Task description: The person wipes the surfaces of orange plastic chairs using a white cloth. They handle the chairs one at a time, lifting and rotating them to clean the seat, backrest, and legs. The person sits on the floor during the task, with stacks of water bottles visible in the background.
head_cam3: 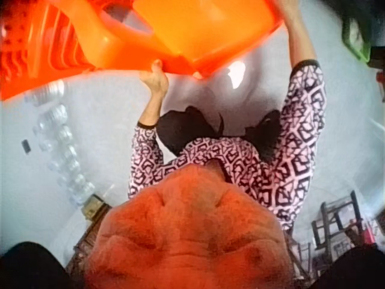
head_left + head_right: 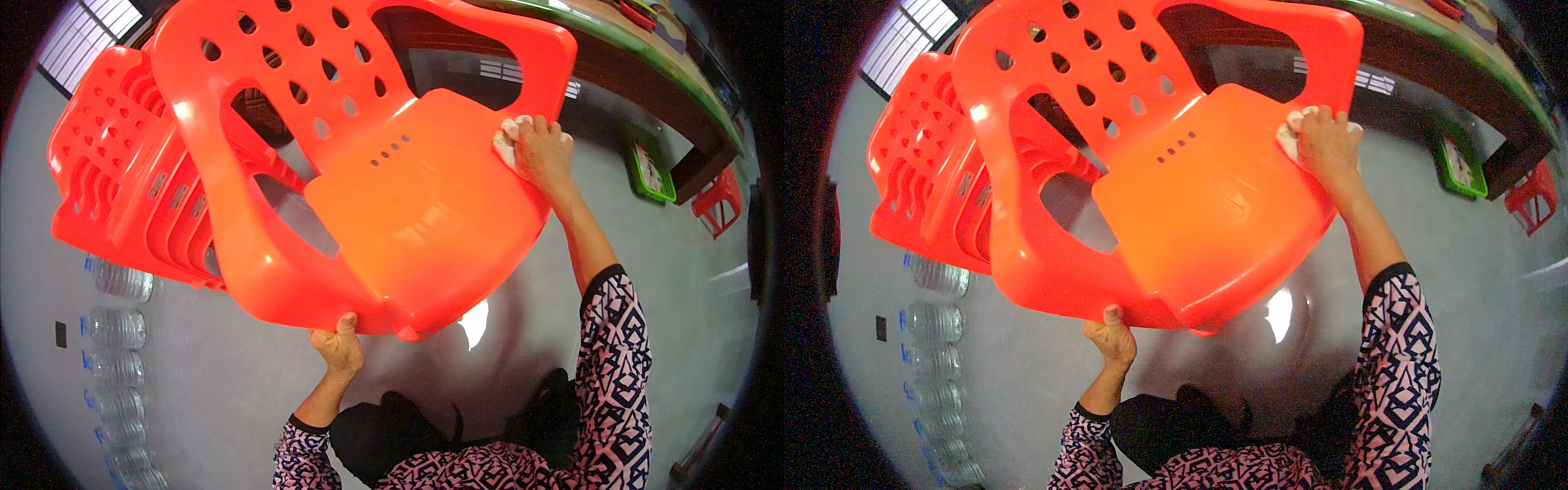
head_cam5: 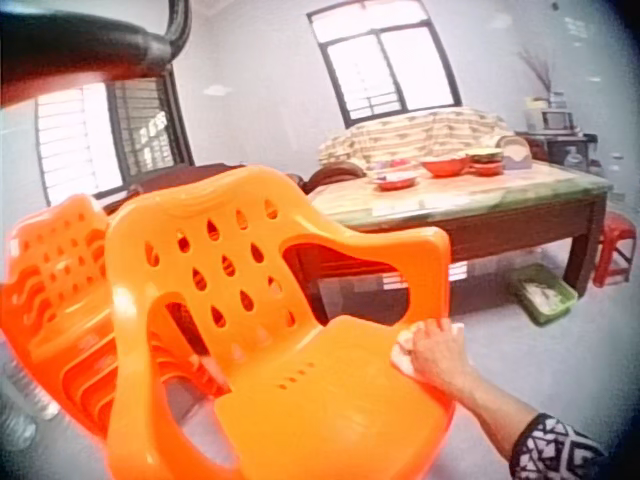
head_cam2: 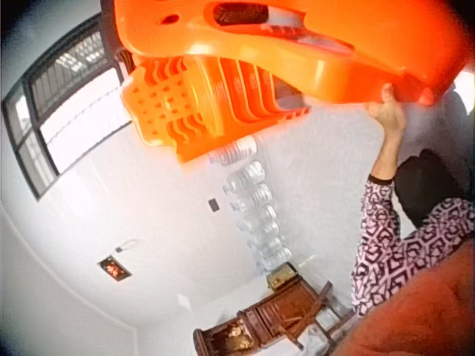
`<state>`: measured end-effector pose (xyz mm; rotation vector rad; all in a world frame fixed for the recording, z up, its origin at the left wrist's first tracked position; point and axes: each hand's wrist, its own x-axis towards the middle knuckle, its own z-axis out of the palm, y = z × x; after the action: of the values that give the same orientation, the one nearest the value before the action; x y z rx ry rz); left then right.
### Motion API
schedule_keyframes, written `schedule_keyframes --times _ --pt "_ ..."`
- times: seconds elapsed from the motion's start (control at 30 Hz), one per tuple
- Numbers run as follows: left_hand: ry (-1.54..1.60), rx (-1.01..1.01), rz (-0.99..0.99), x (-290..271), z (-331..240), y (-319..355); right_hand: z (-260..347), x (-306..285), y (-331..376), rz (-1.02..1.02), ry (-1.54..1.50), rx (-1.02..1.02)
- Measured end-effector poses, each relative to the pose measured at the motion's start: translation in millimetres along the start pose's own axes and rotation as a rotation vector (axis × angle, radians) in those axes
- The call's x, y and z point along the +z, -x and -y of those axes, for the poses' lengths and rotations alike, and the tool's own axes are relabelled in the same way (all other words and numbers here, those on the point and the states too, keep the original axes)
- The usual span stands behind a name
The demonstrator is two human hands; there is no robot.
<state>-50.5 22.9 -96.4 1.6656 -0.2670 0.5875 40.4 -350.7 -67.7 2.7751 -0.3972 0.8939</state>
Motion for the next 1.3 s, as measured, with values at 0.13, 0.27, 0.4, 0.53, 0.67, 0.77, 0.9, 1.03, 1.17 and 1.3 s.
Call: schedule_keyframes --times 0.13,0.27,0.4,0.53,0.67,0.77,0.9,1.03,1.17,1.3 --pt "0.063 -0.114 0.056 -19.8 0.5 5.8 32.8 -18.0 7.7 0.14 -0.015 -0.062" --pt "0.06 -0.154 0.033 -28.8 1.8 14.6 87.3 -49.6 45.1 0.496 -0.324 -0.48" --pt "0.073 -0.318 0.251 -65.7 -0.9 22.0 129.2 -96.8 69.1 0.531 -0.61 -0.828" --pt "0.421 -0.303 0.16 -93.5 -7.7 15.5 140.1 -86.9 59.1 0.361 -0.643 -0.881" --pt "0.923 -0.219 0.084 -149.2 4.1 5.1 153.0 -43.4 30.7 0.316 -0.555 -0.638" --pt "0.425 -0.323 0.067 -82.1 -93.0 -42.2 164.0 -14.9 4.5 0.342 -0.412 -0.431" --pt "0.388 -0.392 0.095 -59.8 -100.1 -49.1 220.6 11.6 -15.0 0.205 -0.46 -0.342" --pt "0.475 -0.425 0.156 -60.7 -89.5 -52.5 286.9 -6.8 -11.6 0.224 -0.737 -0.437" --pt "0.508 -0.421 0.12 -73.2 -60.2 -36.1 287.8 -20.9 0.3 0.106 -0.898 -0.729" --pt "0.421 -0.43 0.079 -76.0 -66.3 -31.0 261.8 -68.6 30.4 0.25 -0.964 -0.963"
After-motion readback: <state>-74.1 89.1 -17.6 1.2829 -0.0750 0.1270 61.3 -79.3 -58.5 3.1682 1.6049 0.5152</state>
